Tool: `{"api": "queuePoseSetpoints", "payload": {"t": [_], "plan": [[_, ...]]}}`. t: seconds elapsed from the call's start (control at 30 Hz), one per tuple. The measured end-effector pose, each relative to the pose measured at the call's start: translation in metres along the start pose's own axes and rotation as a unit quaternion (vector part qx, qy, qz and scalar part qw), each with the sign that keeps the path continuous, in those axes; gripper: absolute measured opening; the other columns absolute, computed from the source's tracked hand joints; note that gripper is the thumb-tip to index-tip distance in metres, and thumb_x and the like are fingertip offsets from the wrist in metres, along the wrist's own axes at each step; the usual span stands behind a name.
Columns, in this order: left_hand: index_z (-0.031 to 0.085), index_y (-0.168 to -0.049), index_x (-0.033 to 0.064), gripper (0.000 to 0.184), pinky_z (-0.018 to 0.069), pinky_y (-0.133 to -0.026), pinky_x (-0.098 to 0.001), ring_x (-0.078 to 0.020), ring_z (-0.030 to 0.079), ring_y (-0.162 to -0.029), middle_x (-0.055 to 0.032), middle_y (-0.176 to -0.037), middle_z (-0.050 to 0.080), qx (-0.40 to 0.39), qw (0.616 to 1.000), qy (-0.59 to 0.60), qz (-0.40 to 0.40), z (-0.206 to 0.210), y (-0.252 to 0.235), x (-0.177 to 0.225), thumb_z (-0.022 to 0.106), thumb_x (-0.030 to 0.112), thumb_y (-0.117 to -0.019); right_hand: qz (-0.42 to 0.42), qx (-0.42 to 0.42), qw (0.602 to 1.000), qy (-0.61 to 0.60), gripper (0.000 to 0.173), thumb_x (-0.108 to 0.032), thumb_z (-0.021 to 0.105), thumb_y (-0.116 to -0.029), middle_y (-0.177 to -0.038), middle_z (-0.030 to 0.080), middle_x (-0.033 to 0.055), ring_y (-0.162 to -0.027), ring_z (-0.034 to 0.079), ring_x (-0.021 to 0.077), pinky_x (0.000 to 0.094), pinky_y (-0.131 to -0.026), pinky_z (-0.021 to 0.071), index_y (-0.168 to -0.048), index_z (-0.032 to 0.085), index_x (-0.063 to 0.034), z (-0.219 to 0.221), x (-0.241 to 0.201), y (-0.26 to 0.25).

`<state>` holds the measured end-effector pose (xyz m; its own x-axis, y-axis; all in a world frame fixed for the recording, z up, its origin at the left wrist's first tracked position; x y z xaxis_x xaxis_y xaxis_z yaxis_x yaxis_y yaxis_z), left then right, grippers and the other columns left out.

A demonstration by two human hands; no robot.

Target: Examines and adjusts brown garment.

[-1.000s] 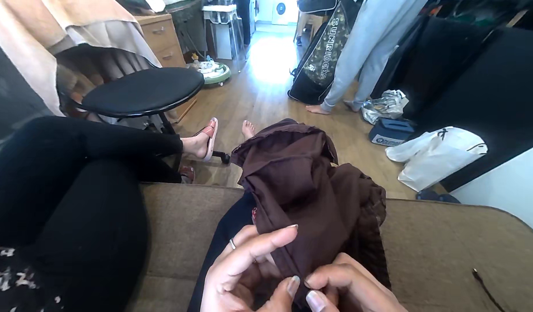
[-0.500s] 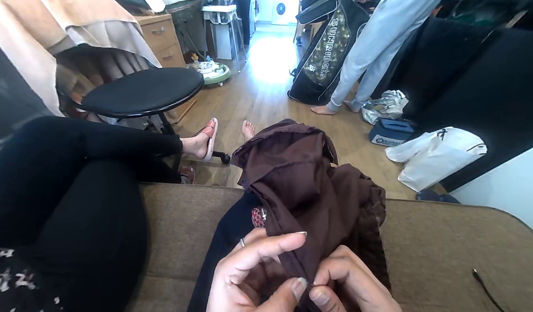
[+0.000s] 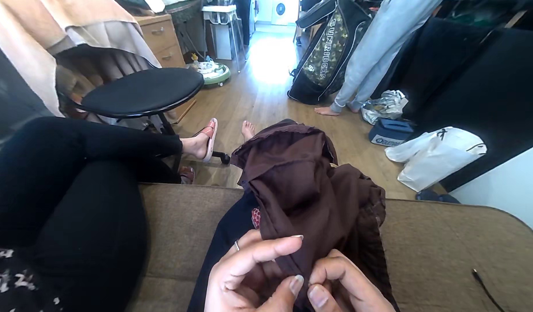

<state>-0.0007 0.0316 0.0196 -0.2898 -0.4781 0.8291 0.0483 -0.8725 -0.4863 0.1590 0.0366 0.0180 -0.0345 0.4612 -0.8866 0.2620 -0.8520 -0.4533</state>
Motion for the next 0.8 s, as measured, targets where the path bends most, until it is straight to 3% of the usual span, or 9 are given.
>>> {"api": "queuePoseSetpoints", "payload": {"t": [0.23, 0.33, 0.53, 0.8], "plan": [[0.072, -0.128, 0.0116, 0.044, 0.0615, -0.088, -0.0236, -0.0057, 0.068, -0.106, 0.0023, -0.125, 0.067, -0.027, 0.998, -0.041, 0.038, -0.001, -0.0005, 0.0026, 0.074, -0.005, -0.0872, -0.015, 0.003, 0.999, 0.028, 0.014, -0.013, 0.062, -0.1017, -0.089, 0.058, 0.0033, -0.08, 0.056, -0.0027, 0.0095, -0.07, 0.0479, -0.098, 0.066, 0.0001, -0.0038, 0.0002, -0.0003], [0.071, -0.129, 0.0116, 0.044, 0.0609, -0.089, -0.0242, -0.006, 0.068, -0.106, 0.0013, -0.126, 0.067, -0.051, 0.998, -0.037, 0.026, -0.0018, -0.0017, 0.0022, 0.075, -0.004, -0.0878, -0.028, 0.01, 0.999, 0.031, 0.017, -0.019, 0.064, -0.1017, -0.092, 0.059, 0.0011, -0.086, 0.057, -0.0035, 0.0094, -0.075, 0.0492, -0.096, 0.066, -0.0034, -0.0056, 0.0036, -0.0014], [0.071, -0.129, 0.0109, 0.043, 0.0608, -0.086, -0.0233, -0.0056, 0.068, -0.101, -0.0001, -0.121, 0.069, -0.081, 0.995, -0.052, 0.009, -0.0018, -0.0031, 0.001, 0.076, -0.002, -0.0876, -0.024, 0.011, 1.0, 0.016, 0.022, -0.024, 0.068, -0.0999, -0.091, 0.06, 0.0002, -0.086, 0.059, -0.004, 0.0094, -0.075, 0.0504, -0.093, 0.066, -0.0038, -0.0067, 0.0052, -0.0014], [0.074, -0.125, 0.0106, 0.038, 0.0595, -0.085, -0.0223, -0.0039, 0.069, -0.097, 0.0023, -0.114, 0.072, -0.03, 0.996, 0.066, -0.057, -0.0001, -0.0028, -0.0035, 0.069, -0.005, -0.0901, 0.004, -0.003, 1.0, -0.022, 0.022, -0.022, 0.061, -0.1038, -0.091, 0.056, 0.0004, -0.079, 0.054, -0.0055, 0.009, -0.069, 0.0467, -0.093, 0.061, -0.0023, -0.0001, 0.0074, -0.0011]]}}
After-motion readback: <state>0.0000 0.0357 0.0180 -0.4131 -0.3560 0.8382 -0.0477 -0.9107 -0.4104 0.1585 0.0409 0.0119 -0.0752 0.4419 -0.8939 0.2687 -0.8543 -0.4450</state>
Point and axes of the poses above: each hand's wrist, its own y-axis away from the middle knuckle, its own z-axis out of the palm, x = y × z, the point moved 4 cm from there along -y, towards the middle knuckle
